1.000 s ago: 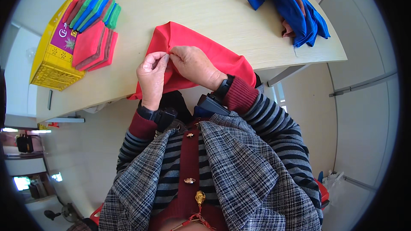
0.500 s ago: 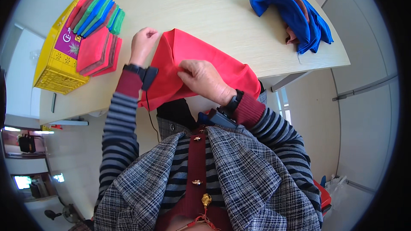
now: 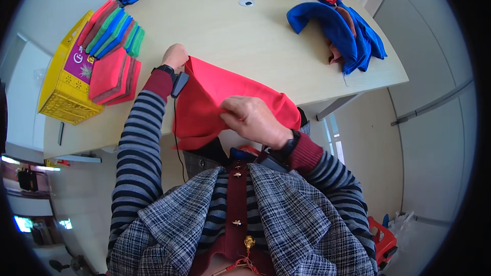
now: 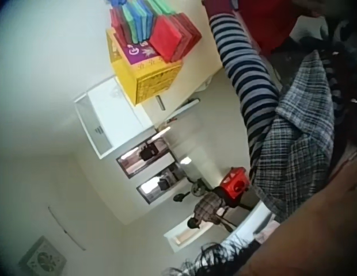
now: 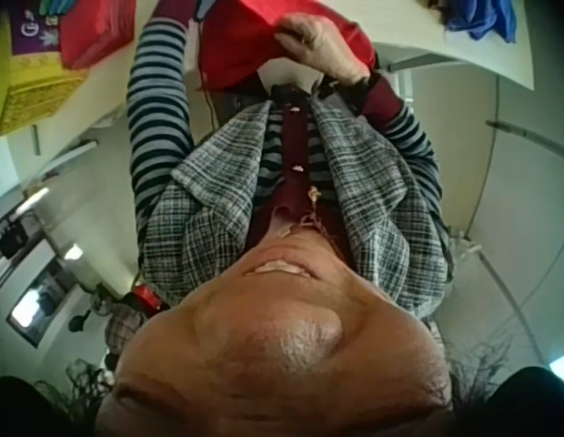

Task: The person is folding small rectangular red cloths on a white work surface.

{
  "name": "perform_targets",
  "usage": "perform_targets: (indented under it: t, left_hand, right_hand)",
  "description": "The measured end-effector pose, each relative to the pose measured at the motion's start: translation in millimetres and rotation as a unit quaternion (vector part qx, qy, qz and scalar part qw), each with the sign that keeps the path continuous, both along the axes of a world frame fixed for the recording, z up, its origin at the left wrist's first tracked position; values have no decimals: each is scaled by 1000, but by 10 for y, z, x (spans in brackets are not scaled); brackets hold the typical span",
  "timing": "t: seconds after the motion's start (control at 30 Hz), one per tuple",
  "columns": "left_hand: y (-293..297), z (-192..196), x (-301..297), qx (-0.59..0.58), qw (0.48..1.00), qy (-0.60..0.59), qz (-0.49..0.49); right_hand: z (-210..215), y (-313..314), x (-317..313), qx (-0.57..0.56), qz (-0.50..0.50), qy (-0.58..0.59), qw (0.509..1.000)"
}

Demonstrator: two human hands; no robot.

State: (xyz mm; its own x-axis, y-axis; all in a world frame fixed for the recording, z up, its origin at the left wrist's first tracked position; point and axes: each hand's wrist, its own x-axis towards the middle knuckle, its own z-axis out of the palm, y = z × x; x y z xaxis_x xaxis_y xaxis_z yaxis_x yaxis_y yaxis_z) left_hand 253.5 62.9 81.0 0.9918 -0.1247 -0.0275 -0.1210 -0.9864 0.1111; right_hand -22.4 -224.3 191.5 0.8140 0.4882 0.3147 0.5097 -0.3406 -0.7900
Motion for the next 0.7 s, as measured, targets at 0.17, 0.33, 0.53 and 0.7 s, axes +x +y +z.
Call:
perform_targets:
  t: [0.17, 0.33, 0.53, 0.7]
  left_hand:
    - [101, 1209, -455, -267, 963, -8, 33]
    - [358, 2431, -1059, -359, 927, -107, 25]
    - [430, 3140, -1466, -425, 887, -182, 5]
    - [569, 3225, -1601, -453, 865, -212, 25]
  right_hand:
    - [410, -514, -8, 7, -72, 16, 997]
    - [1052, -721, -25, -2, -120, -56, 991]
    - [1657, -768, -68, 14, -202, -176, 963]
    - [1740, -713, 13, 0, -216, -218, 952]
